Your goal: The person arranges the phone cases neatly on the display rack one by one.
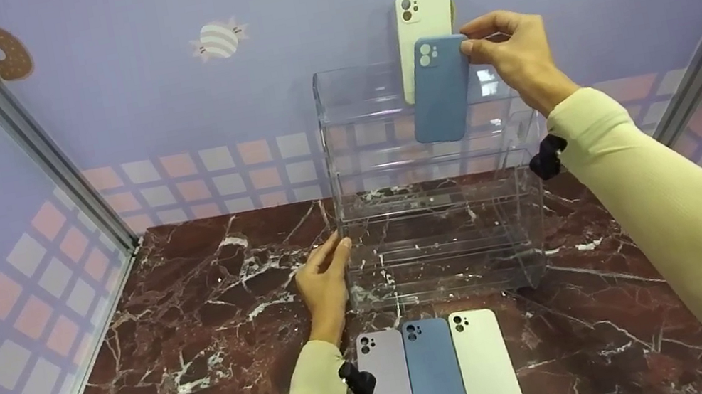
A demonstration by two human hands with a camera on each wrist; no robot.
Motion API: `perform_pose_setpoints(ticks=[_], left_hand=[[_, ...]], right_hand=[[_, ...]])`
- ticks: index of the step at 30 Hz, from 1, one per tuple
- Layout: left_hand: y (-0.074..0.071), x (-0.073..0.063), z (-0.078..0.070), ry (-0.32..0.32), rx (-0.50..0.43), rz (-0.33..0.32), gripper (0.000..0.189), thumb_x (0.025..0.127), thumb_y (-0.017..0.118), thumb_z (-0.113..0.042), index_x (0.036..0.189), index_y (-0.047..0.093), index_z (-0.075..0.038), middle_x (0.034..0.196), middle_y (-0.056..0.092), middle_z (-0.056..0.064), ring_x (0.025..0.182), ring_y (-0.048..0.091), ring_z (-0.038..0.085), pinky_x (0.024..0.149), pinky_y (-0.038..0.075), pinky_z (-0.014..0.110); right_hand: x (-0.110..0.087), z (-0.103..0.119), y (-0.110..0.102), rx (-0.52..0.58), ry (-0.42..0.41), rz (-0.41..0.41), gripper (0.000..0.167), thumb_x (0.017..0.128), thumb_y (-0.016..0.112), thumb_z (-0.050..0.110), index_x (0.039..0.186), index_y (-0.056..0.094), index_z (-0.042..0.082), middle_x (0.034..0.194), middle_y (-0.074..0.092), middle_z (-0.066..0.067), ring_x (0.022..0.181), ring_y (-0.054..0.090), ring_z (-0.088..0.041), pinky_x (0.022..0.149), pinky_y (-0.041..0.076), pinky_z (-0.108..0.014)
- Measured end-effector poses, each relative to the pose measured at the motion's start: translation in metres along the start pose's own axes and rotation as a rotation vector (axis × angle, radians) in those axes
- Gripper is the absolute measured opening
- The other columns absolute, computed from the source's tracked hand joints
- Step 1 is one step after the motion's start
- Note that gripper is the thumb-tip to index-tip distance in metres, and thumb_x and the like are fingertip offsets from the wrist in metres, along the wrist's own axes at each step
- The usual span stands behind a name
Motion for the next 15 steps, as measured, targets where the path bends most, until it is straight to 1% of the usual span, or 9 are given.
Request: perform_pose_setpoints(ticks=[6, 11, 15], left_hand=[[-0.001, 0.0, 0.001, 0.019, 0.001, 0.004, 0.026, 0.092, 0.084, -0.008, 0.117, 0.081, 0.0, 0.102, 0.078, 0.012, 0.083, 0.072, 0.011, 0.076, 0.058, 0.021], [0.001, 0.0, 0.001, 0.012, 0.001, 0.003, 0.027, 0.092, 0.085, -0.01, 0.117, 0.081, 0.0, 0.102, 0.079, 0.011, 0.085, 0.072, 0.012, 0.077, 0.059, 0.022], [0.002, -0.001, 0.001, 0.015, 0.008, 0.012, 0.027, 0.093, 0.084, -0.011, 0.118, 0.081, -0.001, 0.104, 0.079, 0.01, 0.087, 0.072, 0.013, 0.078, 0.058, 0.022]], right_hand=[[-0.001, -0.006, 0.004, -0.058, 0.017, 0.028, 0.023, 0.093, 0.078, -0.007, 0.115, 0.076, -0.002, 0.102, 0.073, -0.006, 0.094, 0.074, -0.019, 0.087, 0.061, -0.025], [-0.001, -0.011, 0.004, -0.072, 0.02, 0.052, 0.022, 0.093, 0.078, -0.007, 0.115, 0.076, -0.002, 0.103, 0.072, -0.006, 0.094, 0.073, -0.019, 0.088, 0.06, -0.026], [-0.002, -0.013, 0.003, -0.072, 0.019, 0.055, 0.022, 0.094, 0.077, -0.006, 0.116, 0.076, -0.003, 0.103, 0.072, -0.006, 0.093, 0.074, -0.018, 0.087, 0.061, -0.025]])
Point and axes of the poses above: each hand's wrist, its own x-axis towards the middle knuckle, its own y-axis out of the palm, z = x × y, the point moved 1 cm from there along x, towards the middle knuckle
